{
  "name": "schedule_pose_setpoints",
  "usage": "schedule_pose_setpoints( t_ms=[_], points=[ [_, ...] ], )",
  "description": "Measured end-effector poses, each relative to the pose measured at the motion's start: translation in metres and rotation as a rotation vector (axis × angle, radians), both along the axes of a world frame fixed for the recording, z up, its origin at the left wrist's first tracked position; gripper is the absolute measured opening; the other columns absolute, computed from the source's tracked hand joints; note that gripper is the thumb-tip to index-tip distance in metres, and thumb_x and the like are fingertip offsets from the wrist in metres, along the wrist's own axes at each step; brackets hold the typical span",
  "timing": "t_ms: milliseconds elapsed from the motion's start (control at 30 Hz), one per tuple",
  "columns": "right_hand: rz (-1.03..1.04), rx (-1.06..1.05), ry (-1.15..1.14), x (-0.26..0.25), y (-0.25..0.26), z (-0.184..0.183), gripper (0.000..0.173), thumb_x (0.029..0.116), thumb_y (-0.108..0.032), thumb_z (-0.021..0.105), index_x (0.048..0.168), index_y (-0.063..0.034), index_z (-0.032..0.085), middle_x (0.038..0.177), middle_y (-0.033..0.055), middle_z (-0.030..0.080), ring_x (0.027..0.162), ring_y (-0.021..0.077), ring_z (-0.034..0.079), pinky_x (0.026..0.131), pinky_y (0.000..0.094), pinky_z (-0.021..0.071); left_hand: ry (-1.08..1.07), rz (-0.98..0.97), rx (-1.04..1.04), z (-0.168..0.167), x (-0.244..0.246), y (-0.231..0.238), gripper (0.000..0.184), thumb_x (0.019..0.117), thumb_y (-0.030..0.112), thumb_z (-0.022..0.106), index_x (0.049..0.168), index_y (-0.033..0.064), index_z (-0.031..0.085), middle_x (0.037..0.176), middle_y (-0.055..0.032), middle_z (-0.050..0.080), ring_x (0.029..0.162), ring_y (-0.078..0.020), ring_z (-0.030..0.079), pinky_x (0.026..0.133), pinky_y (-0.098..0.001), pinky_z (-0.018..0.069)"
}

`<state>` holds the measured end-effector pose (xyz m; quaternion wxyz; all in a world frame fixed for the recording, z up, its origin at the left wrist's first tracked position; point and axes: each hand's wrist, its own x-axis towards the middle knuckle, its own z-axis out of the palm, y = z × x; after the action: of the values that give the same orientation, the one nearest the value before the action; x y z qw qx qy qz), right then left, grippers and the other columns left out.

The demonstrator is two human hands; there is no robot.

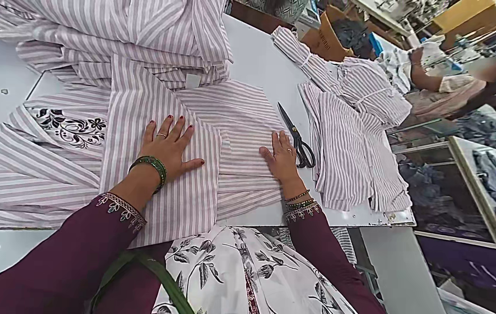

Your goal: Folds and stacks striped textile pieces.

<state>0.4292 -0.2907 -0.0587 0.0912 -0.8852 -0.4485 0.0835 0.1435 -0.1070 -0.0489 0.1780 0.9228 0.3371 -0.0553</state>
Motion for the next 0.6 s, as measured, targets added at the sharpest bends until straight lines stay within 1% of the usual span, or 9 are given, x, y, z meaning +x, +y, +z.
schedule_pose_setpoints(
  t_ms=[133,200,233,300,367,400,433,500,600],
  points=[
    [-0.145,0.03,0.103,0.027,0.021,0.008,0.082,0.1038,-0.061,0.039,0.16,-0.0013,0.029,0.166,0.0261,0.021,0.155,0.0428,0.017,0.12,0.0665,0.0159,0.018,0.009,-0.013,0.002,0.003,0.0,0.103,0.0887,0.078,0.053,0.164,0.0138,0.025,0.173,-0.0134,0.011,0.159,-0.0382,0.002,0.122,-0.0666,-0.0018],
    [-0.218,0.021,0.112,0.03,0.033,0.016,0.085,0.1032,-0.064,0.037,0.16,-0.0016,0.027,0.167,0.0273,0.017,0.155,0.0448,0.015,0.12,0.0689,0.0147,0.025,0.013,-0.014,0.004,0.005,0.0,0.103,0.0888,0.078,0.053,0.164,0.0134,0.024,0.173,-0.0139,0.011,0.159,-0.0385,0.002,0.122,-0.0666,-0.0017],
    [-0.203,0.03,0.07,0.02,0.038,0.022,0.088,0.1022,-0.065,0.039,0.16,-0.0006,0.025,0.167,0.0285,0.014,0.155,0.0466,0.013,0.119,0.0704,0.0132,0.027,0.015,-0.017,0.005,0.005,-0.001,0.103,0.0887,0.078,0.053,0.164,0.0135,0.025,0.173,-0.014,0.011,0.159,-0.0385,0.002,0.122,-0.0664,-0.0018],
    [0.019,0.147,-0.047,-0.018,0.047,0.022,0.09,0.0991,-0.06,0.052,0.158,0.0035,0.027,0.166,0.0292,0.016,0.154,0.0473,0.015,0.119,0.0689,0.0156,0.021,0.022,-0.025,0.006,0.006,0.001,0.104,0.0879,0.078,0.054,0.164,0.0137,0.025,0.173,-0.014,0.011,0.159,-0.0383,0.002,0.122,-0.0664,-0.0019],
    [0.359,0.211,-0.009,-0.072,0.049,0.009,0.092,0.0945,-0.06,0.057,0.156,0.0038,0.033,0.165,0.0259,0.025,0.154,0.0429,0.021,0.121,0.0641,0.0213,0.007,0.018,-0.027,0.004,0.004,0.001,0.106,0.0859,0.079,0.056,0.164,0.0134,0.026,0.172,-0.0146,0.012,0.159,-0.039,0.003,0.122,-0.0671,-0.0013],
    [0.49,0.143,0.062,-0.098,0.047,0.003,0.094,0.0936,-0.066,0.053,0.158,-0.0005,0.033,0.167,0.0198,0.025,0.156,0.0372,0.019,0.123,0.0623,0.0172,-0.014,0.016,-0.024,0.002,0.004,0.001,0.107,0.0843,0.079,0.058,0.163,0.0128,0.029,0.172,-0.015,0.014,0.159,-0.0395,0.005,0.122,-0.0675,-0.0004],
    [0.563,0.03,0.107,-0.115,0.046,0.0,0.097,0.0928,-0.073,0.045,0.162,-0.0069,0.028,0.17,0.0128,0.019,0.158,0.0317,0.012,0.124,0.0614,0.0087,-0.016,0.016,-0.024,0.002,0.004,0.001,0.108,0.0835,0.079,0.059,0.163,0.0132,0.029,0.172,-0.0142,0.014,0.159,-0.0389,0.005,0.122,-0.0673,-0.0003],
    [0.547,-0.026,0.101,-0.121,0.041,-0.003,0.098,0.092,-0.078,0.037,0.163,-0.011,0.026,0.171,0.0078,0.019,0.159,0.0272,0.011,0.124,0.0618,0.0056,-0.003,0.014,-0.024,0.002,0.003,0.001,0.109,0.0827,0.08,0.059,0.163,0.0139,0.028,0.172,-0.0131,0.013,0.159,-0.0385,0.003,0.122,-0.0665,-0.0001],
    [0.385,-0.04,0.021,-0.087,0.032,-0.004,0.1,0.0928,-0.078,0.037,0.163,-0.0075,0.024,0.17,0.0132,0.018,0.158,0.0314,0.012,0.122,0.0646,0.0083,-0.01,0.022,-0.02,0.001,0.003,0.002,0.11,0.0821,0.081,0.059,0.164,0.0138,0.027,0.173,-0.0124,0.013,0.159,-0.0384,0.003,0.122,-0.0665,0.0004]
  ],
)
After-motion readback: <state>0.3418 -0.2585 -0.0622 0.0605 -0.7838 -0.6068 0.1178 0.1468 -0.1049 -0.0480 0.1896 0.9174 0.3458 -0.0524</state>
